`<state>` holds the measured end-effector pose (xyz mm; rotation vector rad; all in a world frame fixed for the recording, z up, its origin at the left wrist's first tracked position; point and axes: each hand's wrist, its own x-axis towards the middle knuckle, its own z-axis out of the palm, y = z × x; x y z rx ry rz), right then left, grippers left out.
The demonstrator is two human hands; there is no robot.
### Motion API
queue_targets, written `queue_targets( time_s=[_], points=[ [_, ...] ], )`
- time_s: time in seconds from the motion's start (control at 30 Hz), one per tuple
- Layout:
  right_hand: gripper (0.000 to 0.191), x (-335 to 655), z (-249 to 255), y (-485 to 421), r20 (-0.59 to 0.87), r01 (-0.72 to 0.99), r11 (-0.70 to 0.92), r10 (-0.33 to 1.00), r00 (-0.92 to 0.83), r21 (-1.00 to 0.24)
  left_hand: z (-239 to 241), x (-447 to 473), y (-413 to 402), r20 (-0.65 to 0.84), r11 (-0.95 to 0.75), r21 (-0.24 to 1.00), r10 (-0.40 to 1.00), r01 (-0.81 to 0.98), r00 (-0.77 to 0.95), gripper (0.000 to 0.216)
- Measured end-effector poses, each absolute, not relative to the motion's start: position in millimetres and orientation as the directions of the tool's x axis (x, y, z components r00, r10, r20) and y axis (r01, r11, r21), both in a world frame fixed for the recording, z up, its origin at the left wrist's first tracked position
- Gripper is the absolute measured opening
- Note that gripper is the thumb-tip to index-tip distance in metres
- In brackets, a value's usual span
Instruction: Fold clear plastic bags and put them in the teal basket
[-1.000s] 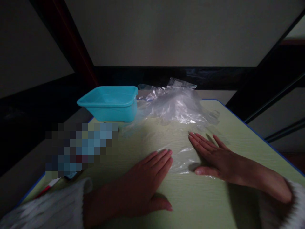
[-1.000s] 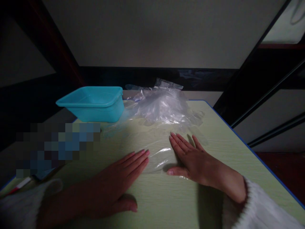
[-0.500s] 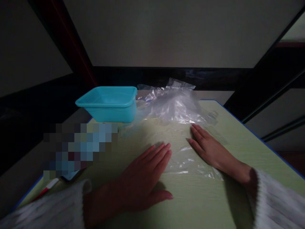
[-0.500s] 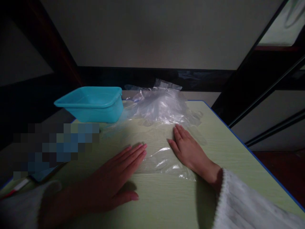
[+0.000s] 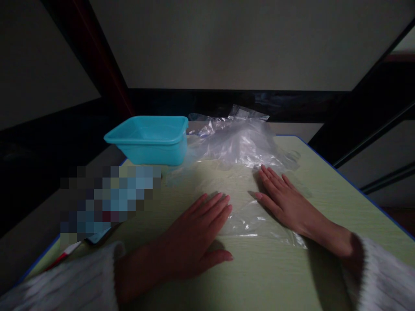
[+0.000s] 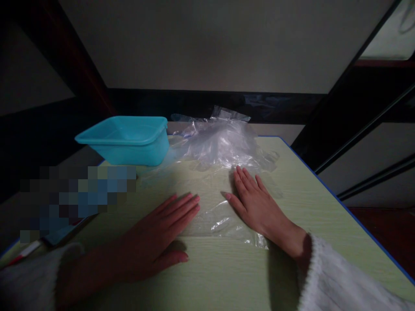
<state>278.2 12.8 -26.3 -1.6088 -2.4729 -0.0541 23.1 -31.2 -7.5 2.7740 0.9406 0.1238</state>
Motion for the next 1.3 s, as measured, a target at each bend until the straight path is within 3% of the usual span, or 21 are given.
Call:
queue_targets(
  time_s=[0.1, 0.27, 0.57, 0.73, 0.9, 1.1, 1.3],
  points=[
    [0.060, 275, -15, 11, 0.194, 0.854, 0.508, 0.854, -0.483, -0.113, -7, 24, -32, -0.015, -0.773, 0.236, 0.603, 0.589, 0.798, 0.071],
    [0.053, 270, -7, 8, 0.087, 0.760, 0.632, 0.775, -0.627, -0.150, -5, 24, -32, 0.020, -0.784, 0.257, 0.589, 0.565, 0.808, 0.067],
    [0.045, 267, 1, 2, 0.118, 0.581, 0.781, 0.615, -0.780, -0.231, 0, 22, -35, 0.333, -0.848, 0.200, 0.529, 0.490, 0.780, 0.049],
    [0.043, 270, -1, 6, 0.200, 0.689, 0.671, 0.740, -0.642, -0.275, 1, 21, -36, 0.494, -0.878, 0.157, 0.467, 0.453, 0.733, 0.039],
    [0.053, 275, -13, 21, 0.201, 0.814, 0.500, 0.866, -0.459, -0.295, -1, 22, -33, 0.519, -0.873, 0.177, 0.476, 0.455, 0.710, 0.035],
    [0.057, 273, -18, 33, 0.133, 0.810, 0.446, 0.893, -0.429, -0.382, 0, 24, -31, 0.506, -0.865, 0.184, 0.490, 0.466, 0.710, 0.035],
    [0.050, 273, -16, 33, 0.215, 0.737, 0.476, 0.878, -0.427, -0.481, -1, 25, -33, 0.504, -0.862, 0.184, 0.496, 0.473, 0.707, 0.035]
  ],
)
